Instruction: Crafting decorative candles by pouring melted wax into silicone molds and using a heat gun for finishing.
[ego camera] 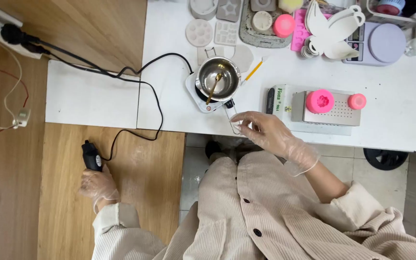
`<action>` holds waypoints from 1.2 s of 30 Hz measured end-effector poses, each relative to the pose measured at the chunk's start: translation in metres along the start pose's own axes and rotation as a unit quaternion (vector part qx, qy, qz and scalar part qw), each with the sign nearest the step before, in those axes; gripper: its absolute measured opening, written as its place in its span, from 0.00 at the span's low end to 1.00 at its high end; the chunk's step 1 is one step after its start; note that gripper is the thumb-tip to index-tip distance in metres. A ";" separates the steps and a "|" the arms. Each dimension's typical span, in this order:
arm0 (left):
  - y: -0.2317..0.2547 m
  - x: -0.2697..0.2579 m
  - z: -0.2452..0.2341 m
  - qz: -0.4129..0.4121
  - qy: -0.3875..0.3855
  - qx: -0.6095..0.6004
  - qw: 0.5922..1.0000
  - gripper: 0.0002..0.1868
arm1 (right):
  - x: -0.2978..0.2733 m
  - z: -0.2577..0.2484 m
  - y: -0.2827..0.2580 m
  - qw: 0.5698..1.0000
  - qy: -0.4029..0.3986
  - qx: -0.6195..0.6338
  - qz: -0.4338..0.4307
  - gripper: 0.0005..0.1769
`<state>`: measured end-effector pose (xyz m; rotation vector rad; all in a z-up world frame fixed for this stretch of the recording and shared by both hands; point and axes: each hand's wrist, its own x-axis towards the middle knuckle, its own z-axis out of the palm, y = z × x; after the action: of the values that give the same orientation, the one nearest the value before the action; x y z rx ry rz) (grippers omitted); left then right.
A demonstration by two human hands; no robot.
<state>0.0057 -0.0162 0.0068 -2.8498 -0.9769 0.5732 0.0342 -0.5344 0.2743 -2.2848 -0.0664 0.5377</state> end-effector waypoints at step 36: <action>0.322 -0.239 -0.086 0.042 -0.349 -0.733 0.582 0.22 | -0.088 -0.024 0.026 0.978 0.018 0.032 -0.204 0.13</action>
<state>0.0493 -0.4127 0.1033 -4.0484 -2.3204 1.5742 -0.0396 -0.5871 0.3025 -2.1368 -0.4831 0.2782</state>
